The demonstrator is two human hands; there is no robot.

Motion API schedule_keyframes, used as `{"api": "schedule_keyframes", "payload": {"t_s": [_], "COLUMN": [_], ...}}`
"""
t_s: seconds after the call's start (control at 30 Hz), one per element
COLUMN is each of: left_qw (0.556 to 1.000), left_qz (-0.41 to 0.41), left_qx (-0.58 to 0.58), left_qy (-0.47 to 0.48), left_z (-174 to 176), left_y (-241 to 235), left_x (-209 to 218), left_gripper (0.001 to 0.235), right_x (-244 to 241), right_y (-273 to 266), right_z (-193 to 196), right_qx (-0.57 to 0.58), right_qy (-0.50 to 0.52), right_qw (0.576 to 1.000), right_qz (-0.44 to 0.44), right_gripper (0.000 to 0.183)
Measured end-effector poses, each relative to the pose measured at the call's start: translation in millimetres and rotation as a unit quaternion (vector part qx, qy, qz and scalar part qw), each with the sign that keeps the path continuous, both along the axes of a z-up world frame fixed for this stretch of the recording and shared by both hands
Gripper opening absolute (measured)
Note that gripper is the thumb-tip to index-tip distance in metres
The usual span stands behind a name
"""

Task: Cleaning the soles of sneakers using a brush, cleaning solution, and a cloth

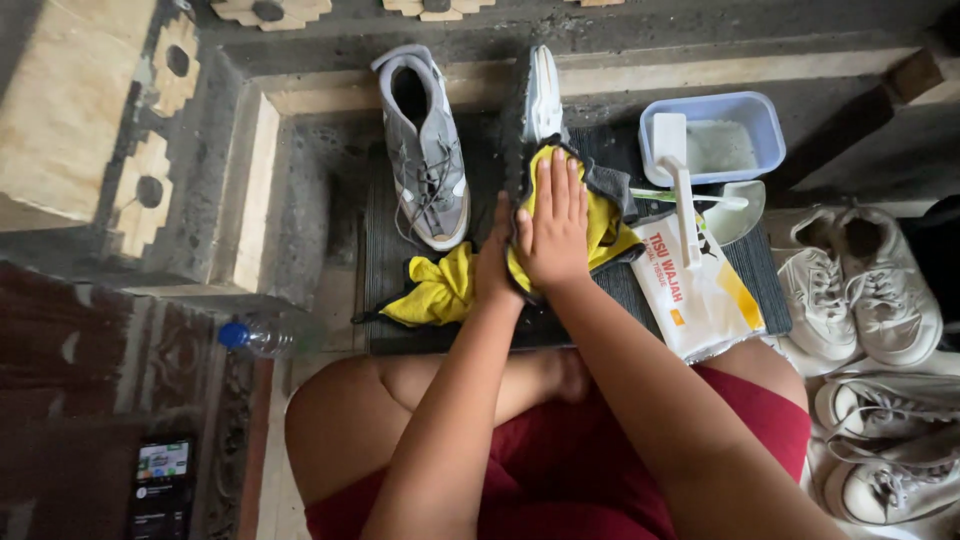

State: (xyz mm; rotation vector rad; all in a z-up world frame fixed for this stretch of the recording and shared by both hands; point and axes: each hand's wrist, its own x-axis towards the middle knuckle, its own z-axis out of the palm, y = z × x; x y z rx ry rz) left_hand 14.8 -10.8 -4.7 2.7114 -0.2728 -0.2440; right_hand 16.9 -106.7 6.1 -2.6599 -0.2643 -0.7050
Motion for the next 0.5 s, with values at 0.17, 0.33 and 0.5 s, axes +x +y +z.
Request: {"api": "schedule_keyframes", "payload": {"t_s": [0.17, 0.33, 0.5], "left_qw": [0.961, 0.940, 0.874], "left_qz": [0.099, 0.133, 0.088], "left_qx": [-0.256, -0.302, -0.477], "left_qy": [0.024, 0.088, 0.032], "left_z": [15, 11, -28], "left_y": [24, 31, 27], "left_x": [-16, -11, 12], "left_gripper": [0.080, 0.083, 0.067], "right_x": [-9, -5, -6], "right_y": [-21, -32, -31], "right_z": [-39, -64, -70], "right_qx": [-0.042, -0.089, -0.104], "right_qy": [-0.019, -0.039, -0.069], "right_qw": [0.998, 0.993, 0.989], "right_qz": [0.043, 0.068, 0.075], "right_gripper": [0.077, 0.092, 0.081]}}
